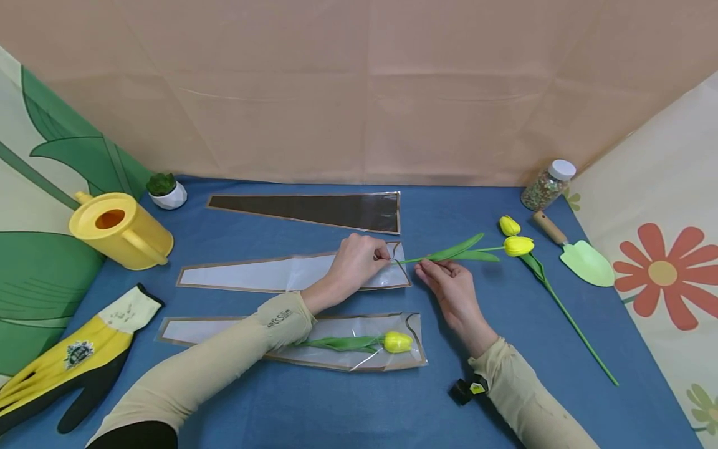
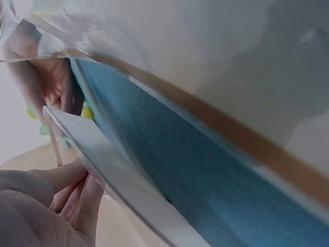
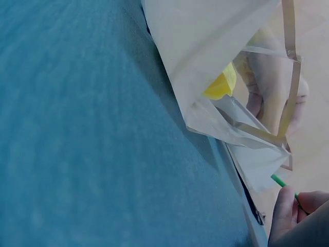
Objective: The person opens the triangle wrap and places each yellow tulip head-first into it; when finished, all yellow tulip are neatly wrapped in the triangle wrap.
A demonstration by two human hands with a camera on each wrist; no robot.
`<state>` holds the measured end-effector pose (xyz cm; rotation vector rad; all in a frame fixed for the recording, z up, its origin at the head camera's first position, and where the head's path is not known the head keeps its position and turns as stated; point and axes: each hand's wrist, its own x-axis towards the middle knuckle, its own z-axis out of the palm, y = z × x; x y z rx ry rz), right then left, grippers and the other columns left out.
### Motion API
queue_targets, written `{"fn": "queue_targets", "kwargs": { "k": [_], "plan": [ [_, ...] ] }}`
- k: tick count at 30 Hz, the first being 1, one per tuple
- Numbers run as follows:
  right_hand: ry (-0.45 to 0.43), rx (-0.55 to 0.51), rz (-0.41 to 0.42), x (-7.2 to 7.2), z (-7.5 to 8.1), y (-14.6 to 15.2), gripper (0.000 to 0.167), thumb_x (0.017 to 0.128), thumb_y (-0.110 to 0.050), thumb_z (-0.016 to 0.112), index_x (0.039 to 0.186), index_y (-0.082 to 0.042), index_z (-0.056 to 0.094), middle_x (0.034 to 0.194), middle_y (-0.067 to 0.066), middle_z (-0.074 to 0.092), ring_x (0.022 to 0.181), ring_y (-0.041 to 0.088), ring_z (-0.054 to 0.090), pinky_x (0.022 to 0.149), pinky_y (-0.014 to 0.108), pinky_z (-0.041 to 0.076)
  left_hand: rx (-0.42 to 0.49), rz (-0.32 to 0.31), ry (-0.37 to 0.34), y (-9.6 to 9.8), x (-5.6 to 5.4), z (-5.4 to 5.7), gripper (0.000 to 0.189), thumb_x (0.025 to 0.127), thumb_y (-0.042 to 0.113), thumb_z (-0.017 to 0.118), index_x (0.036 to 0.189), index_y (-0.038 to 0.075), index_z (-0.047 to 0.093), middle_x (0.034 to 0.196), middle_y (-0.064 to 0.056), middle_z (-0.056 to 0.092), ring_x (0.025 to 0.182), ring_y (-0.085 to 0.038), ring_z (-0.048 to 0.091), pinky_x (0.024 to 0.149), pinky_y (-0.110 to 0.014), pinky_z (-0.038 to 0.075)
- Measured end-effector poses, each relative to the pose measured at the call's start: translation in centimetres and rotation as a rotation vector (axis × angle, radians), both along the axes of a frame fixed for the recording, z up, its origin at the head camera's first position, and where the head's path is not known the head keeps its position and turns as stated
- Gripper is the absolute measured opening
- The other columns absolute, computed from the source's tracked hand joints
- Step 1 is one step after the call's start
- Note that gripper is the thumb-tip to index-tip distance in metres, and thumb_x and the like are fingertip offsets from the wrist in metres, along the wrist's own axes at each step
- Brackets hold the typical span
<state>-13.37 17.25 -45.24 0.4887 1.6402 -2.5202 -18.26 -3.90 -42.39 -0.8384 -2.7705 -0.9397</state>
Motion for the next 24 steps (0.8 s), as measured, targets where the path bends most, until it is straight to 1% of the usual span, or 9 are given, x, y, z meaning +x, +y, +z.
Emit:
{"fn": "queue_targets", "kwargs": {
  "k": [7,16,24],
  "plan": [
    [-0.022,-0.009,0.011,-0.1,-0.1,-0.3,0.025,0.106,0.007,0.060,0.130,0.010,0.052,0.101,0.006,0.074,0.099,0.013,0.077,0.100,0.029,0.056,-0.010,-0.008,0.004,0.1,0.1,0.1,0.006,0.091,0.010,0.087,0.088,0.012,0.083,0.086,0.001,0.079,0.081,-0.014,0.074,0.075,-0.034,0.060],
    [-0.027,-0.020,0.032,-0.2,-0.3,-0.8,0.027,0.106,0.008,0.060,0.132,0.012,0.053,0.102,0.007,0.074,0.099,0.012,0.076,0.099,0.028,0.056,-0.017,-0.002,0.011,0.3,0.0,0.2,0.005,0.091,0.012,0.088,0.089,0.013,0.084,0.086,0.000,0.080,0.080,-0.015,0.075,0.074,-0.036,0.060],
    [-0.050,0.004,0.043,-0.3,-0.2,-1.1,0.026,0.105,0.008,0.061,0.131,0.012,0.056,0.099,0.005,0.075,0.094,0.009,0.076,0.094,0.025,0.058,-0.023,-0.011,0.014,0.4,-0.1,0.3,0.004,0.092,0.012,0.087,0.089,0.011,0.084,0.087,0.000,0.080,0.080,-0.016,0.074,0.073,-0.035,0.059]
  ]
}}
